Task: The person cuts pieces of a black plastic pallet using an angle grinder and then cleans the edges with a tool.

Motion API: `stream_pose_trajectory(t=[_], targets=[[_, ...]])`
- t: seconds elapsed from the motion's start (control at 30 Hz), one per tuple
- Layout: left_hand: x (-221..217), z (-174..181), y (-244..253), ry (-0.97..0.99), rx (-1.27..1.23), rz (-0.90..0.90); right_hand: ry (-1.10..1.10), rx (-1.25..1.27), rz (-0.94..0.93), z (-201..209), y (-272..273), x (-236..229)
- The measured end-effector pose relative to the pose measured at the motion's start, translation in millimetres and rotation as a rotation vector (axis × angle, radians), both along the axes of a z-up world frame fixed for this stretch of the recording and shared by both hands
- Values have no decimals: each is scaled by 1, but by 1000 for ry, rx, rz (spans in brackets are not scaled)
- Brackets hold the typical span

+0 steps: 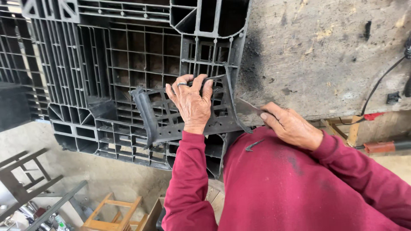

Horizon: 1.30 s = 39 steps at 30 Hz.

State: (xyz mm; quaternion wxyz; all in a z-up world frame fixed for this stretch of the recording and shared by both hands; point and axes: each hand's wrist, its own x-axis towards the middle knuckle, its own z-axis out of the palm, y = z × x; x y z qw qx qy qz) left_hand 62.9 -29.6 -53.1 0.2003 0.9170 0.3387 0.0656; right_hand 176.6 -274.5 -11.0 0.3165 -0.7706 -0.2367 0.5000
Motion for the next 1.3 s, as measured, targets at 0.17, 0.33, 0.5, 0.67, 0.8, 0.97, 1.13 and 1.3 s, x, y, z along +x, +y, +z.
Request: stream_pose_trajectory(t=[0.17, 0.33, 0.5, 0.67, 0.8, 0.97, 1.13, 1.3], targets=[[-4, -6, 2, -35, 38, -47, -176, 144, 18, -24, 19, 3], [-5, -7, 1, -4, 25, -59, -208, 476, 173, -39, 34, 6], [-3, -7, 3, 15, 26, -60, -153, 391, 173, -67, 16, 9], [-3, -6, 2, -15, 30, -70, -206, 503, 168, -71, 21, 6], [4, 12, 12, -42, 99, -131, -155, 286, 155, -48, -18, 14], [-14, 91, 40, 83, -113, -296, 113, -40, -260, -6, -48, 35], [-22, 142, -4, 313, 11, -424, 282, 3, -368, 17, -34, 34], [-23, 156, -55, 100, 54, -388, 161, 92, -235, 21, -16, 18]])
